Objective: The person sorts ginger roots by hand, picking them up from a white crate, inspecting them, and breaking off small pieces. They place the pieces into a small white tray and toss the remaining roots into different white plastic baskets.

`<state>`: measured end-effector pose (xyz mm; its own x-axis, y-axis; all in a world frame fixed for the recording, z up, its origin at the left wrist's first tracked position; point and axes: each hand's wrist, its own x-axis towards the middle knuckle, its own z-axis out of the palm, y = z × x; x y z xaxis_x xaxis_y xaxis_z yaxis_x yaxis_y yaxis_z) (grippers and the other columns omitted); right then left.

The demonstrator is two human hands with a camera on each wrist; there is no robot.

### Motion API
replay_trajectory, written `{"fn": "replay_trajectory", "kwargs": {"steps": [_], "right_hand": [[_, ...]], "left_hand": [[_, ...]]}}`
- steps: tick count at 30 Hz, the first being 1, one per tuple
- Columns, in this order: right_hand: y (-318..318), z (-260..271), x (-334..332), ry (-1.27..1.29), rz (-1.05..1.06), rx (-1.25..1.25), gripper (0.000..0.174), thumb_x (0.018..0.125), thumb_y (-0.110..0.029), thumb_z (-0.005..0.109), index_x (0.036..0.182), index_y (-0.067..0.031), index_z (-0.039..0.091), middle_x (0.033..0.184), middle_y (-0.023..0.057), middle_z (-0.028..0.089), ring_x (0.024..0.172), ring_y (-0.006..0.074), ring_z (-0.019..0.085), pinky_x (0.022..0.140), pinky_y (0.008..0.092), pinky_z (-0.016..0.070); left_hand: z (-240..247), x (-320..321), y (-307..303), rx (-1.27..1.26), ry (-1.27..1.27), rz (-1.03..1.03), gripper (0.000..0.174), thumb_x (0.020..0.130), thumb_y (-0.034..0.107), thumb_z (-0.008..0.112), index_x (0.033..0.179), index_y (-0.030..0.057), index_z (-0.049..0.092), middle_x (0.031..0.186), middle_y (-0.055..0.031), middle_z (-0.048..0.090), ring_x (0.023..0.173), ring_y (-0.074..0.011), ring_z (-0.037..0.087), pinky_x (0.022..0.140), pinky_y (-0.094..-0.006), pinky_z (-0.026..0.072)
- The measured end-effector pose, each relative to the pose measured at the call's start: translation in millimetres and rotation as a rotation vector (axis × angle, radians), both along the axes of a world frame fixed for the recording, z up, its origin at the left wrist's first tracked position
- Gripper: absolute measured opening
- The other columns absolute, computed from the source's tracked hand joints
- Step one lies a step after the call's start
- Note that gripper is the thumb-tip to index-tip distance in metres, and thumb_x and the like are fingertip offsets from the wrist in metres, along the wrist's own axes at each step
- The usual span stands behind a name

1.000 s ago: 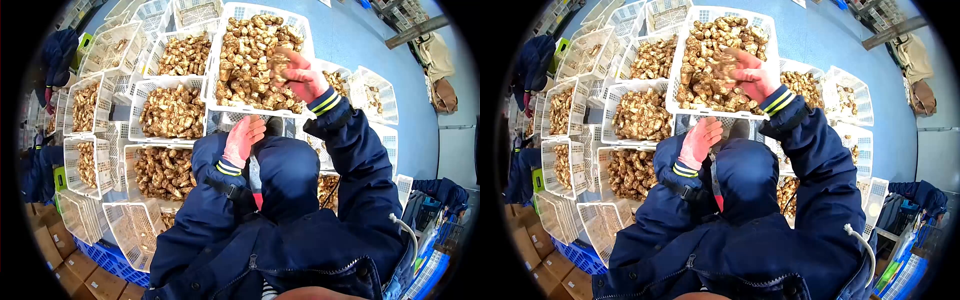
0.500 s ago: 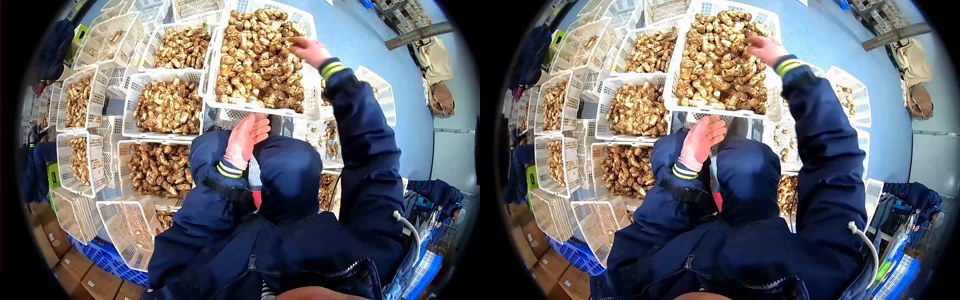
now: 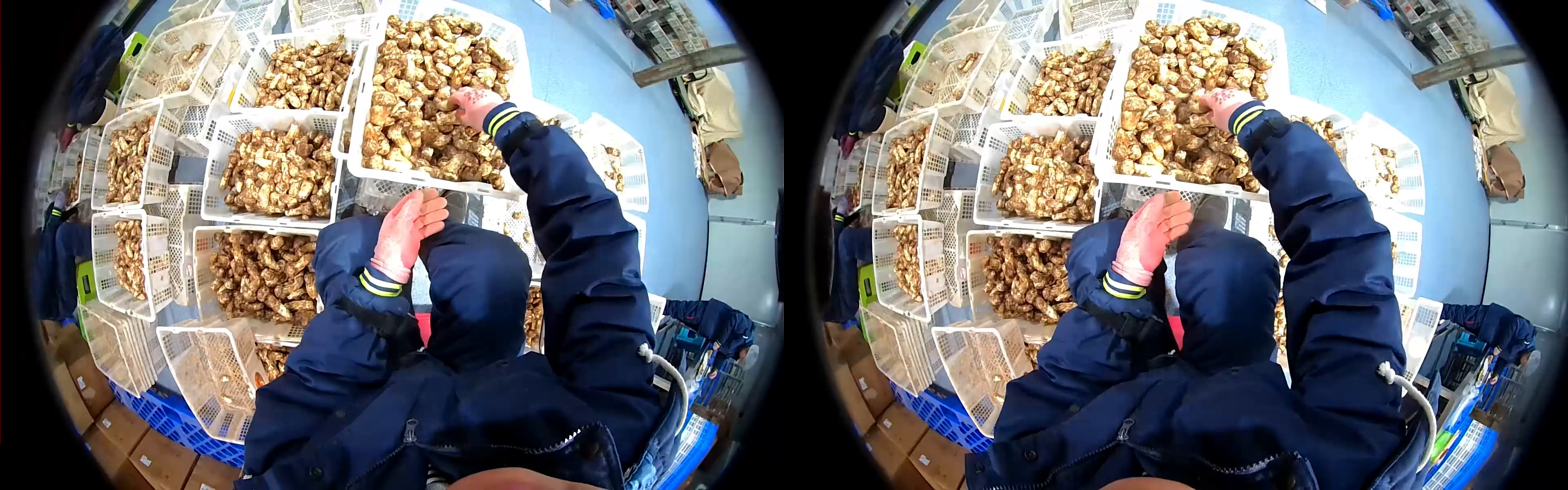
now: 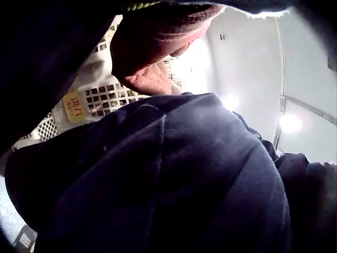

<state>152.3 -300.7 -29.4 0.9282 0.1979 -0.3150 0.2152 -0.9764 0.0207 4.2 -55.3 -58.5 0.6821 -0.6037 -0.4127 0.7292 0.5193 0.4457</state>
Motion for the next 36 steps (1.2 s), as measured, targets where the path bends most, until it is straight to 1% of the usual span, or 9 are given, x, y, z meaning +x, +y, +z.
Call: {"fn": "replay_trajectory", "kwargs": {"steps": [11,14,18,19,20,22,25,28,36], "right_hand": [[28,6,11,0.019,-0.156,-0.157,0.03,0.078,-0.011,0.052,0.107,-0.0182,0.057,0.106,0.0073,0.058,0.1,0.0245,0.055,0.083,0.0369,0.0452],[6,-12,16,-0.156,0.095,-0.023,0.026,0.079,-0.022,0.057,0.103,-0.0133,0.058,0.102,0.0107,0.059,0.098,0.0245,0.055,0.084,0.035,0.0438],[5,28,-21,-0.029,-0.532,0.824,0.039,0.079,-0.026,0.061,0.11,-0.0028,0.053,0.091,0.0088,0.061,0.09,0.0176,0.058,0.077,0.0284,0.0464],[6,32,-39,0.075,-0.739,1.574,0.044,0.081,-0.024,0.058,0.117,0.0007,0.047,0.084,0.0055,0.061,0.087,0.0132,0.057,0.07,0.0281,0.0474],[14,49,-55,0.024,-0.796,1.728,0.031,0.086,-0.025,0.052,0.106,-0.0027,0.05,0.081,0.0036,0.058,0.08,0.0138,0.055,0.074,0.0339,0.0451],[-19,28,-55,0.675,-0.144,2.381,0.011,0.087,-0.017,0.045,0.08,-0.009,0.047,0.08,0.0019,0.056,0.087,0.0142,0.057,0.083,0.0412,0.0413],[-3,50,-82,0.32,-0.438,2.284,0.014,0.085,-0.019,0.047,0.095,-0.0092,0.048,0.068,-0.0032,0.053,0.104,0.021,0.049,0.089,0.0389,0.0365],[13,79,-101,0.232,-0.479,2.12,0.054,0.079,-0.019,0.057,0.126,-0.0025,0.036,0.068,-0.0028,0.053,0.111,0.0235,0.046,0.095,0.0376,0.0325],[-5,81,-122,0.075,-0.411,2.049,0.041,0.08,-0.007,0.055,0.119,0.001,0.044,0.102,0.0115,0.057,0.098,0.0231,0.053,0.087,0.0339,0.0404]], "left_hand": [[-1,1,-2,0.045,-0.024,-0.009,0.04,0.091,0.03,0.043,0.113,-0.0031,0.046,0.103,-0.0165,0.057,0.091,-0.0247,0.057,0.077,-0.0337,0.0459],[-6,1,1,-0.005,-0.033,-0.017,0.042,0.091,0.032,0.044,0.114,-0.0026,0.046,0.105,-0.016,0.057,0.092,-0.0246,0.057,0.078,-0.0343,0.0457],[-5,1,2,-0.008,-0.036,-0.018,0.043,0.09,0.032,0.045,0.115,-0.0023,0.047,0.108,-0.0168,0.056,0.095,-0.0252,0.055,0.082,-0.0355,0.0445],[-8,1,2,-0.007,-0.036,-0.02,0.043,0.09,0.032,0.046,0.115,-0.0021,0.046,0.108,-0.0169,0.055,0.096,-0.0253,0.055,0.082,-0.0357,0.0443],[-11,1,2,-0.006,-0.036,-0.024,0.043,0.09,0.032,0.046,0.115,-0.002,0.046,0.109,-0.017,0.055,0.097,-0.0254,0.055,0.082,-0.036,0.0441],[-17,2,1,-0.026,-0.048,-0.034,0.044,0.09,0.034,0.045,0.117,-0.0014,0.045,0.108,-0.0157,0.055,0.097,-0.0246,0.054,0.083,-0.036,0.0438],[-12,1,1,0.003,-0.046,-0.04,0.045,0.089,0.035,0.047,0.117,-0.0004,0.045,0.108,-0.0144,0.056,0.097,-0.0243,0.055,0.083,-0.0357,0.0433],[-17,2,2,0.02,-0.072,-0.05,0.047,0.088,0.036,0.047,0.118,-0.0002,0.044,0.11,-0.0149,0.055,0.098,-0.0247,0.054,0.084,-0.036,0.0429],[-14,2,2,0.061,-0.072,-0.065,0.049,0.089,0.037,0.044,0.119,-0.0016,0.043,0.114,-0.0159,0.052,0.1,-0.0246,0.053,0.087,-0.036,0.0414]]}}
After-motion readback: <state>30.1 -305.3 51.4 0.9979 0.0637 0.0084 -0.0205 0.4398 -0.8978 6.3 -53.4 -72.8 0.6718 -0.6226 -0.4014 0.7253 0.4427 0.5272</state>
